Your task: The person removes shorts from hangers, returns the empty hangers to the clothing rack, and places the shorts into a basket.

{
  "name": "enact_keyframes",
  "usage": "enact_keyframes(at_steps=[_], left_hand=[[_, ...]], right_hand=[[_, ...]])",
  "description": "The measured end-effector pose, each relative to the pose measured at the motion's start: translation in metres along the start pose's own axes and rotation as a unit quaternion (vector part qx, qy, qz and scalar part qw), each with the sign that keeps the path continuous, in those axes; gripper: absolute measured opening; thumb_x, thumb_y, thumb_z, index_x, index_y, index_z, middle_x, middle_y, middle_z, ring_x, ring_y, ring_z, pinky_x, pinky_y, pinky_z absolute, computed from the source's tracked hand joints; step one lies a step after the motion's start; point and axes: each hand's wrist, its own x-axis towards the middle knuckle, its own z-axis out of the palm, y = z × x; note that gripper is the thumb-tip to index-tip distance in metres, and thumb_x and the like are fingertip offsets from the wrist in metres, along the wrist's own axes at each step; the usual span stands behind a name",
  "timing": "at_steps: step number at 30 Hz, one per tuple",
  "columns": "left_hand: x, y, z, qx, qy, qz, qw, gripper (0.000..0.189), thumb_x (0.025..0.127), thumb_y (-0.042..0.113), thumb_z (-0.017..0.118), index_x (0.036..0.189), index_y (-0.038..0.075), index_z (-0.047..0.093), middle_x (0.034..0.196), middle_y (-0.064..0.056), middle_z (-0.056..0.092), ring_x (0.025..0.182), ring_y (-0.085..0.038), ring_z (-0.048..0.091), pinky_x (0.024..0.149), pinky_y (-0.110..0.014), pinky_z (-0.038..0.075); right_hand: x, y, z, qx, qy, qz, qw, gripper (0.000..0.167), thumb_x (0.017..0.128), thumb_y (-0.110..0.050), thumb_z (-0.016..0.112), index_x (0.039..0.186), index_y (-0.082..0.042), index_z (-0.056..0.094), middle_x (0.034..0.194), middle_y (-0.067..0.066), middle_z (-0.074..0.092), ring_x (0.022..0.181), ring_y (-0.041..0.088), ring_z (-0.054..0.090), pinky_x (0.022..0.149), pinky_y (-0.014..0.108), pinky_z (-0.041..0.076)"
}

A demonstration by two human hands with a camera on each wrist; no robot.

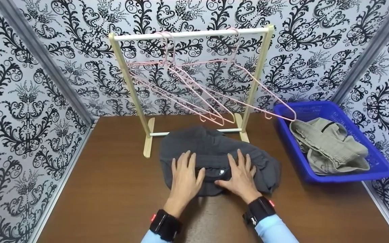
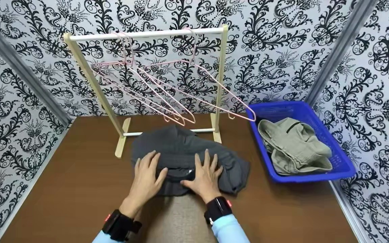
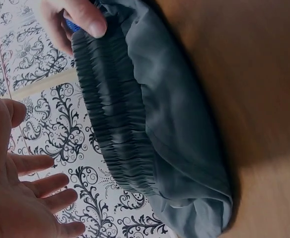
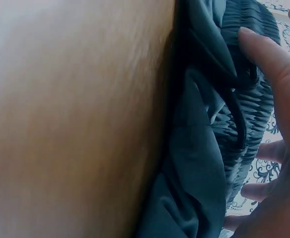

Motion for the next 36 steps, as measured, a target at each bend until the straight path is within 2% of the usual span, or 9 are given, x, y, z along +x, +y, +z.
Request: enact_keyframes(at_steps=[9,17,22,30,36], left_hand=[[-0.006,0.002,0.001,0.005,-0.002,0.006,1.0000,0.053,0.098,0.030,0.068,0.139,-0.002,0.058,0.143,-0.025,0.055,0.135,-0.044,0.050,0.113,-0.069,0.032],[-0.013,-0.004,0.003,0.019,-0.004,0.004,0.9998,0.052,0.095,0.027,0.070,0.137,-0.002,0.059,0.142,-0.024,0.056,0.134,-0.044,0.052,0.113,-0.068,0.032],[-0.014,-0.005,0.004,0.019,-0.014,-0.001,0.9997,0.053,0.095,0.028,0.070,0.138,-0.001,0.059,0.143,-0.024,0.056,0.135,-0.044,0.051,0.113,-0.069,0.031],[-0.016,-0.008,0.004,0.021,-0.026,-0.010,0.9994,0.054,0.096,0.029,0.070,0.140,-0.001,0.058,0.145,-0.024,0.054,0.136,-0.044,0.050,0.113,-0.069,0.031],[-0.016,-0.009,0.004,0.023,-0.033,-0.010,0.9992,0.055,0.097,0.031,0.069,0.141,-0.001,0.057,0.146,-0.023,0.053,0.138,-0.043,0.048,0.113,-0.070,0.030]], right_hand=[[0.023,0.003,-0.004,-0.042,-0.075,0.024,0.9960,0.125,0.071,-0.065,0.086,0.165,-0.012,0.024,0.170,0.027,0.001,0.147,0.067,0.011,0.101,0.087,0.025],[0.043,-0.001,-0.007,-0.062,-0.134,0.055,0.9876,0.132,0.071,-0.069,0.084,0.167,-0.016,0.013,0.172,0.021,-0.002,0.142,0.068,0.023,0.102,0.086,0.025],[0.052,-0.004,-0.006,-0.075,-0.159,0.063,0.9824,0.132,0.071,-0.069,0.083,0.168,-0.017,0.009,0.172,0.020,0.002,0.142,0.069,0.021,0.100,0.088,0.024],[0.060,-0.013,-0.002,-0.086,-0.188,0.077,0.9754,0.136,0.069,-0.067,0.086,0.168,-0.017,0.007,0.170,0.021,0.018,0.142,0.071,0.017,0.093,0.092,0.023],[0.061,-0.020,0.007,-0.093,-0.199,0.081,0.9722,0.134,0.068,-0.066,0.088,0.168,-0.019,0.013,0.166,0.024,0.025,0.138,0.077,0.012,0.088,0.094,0.022]])
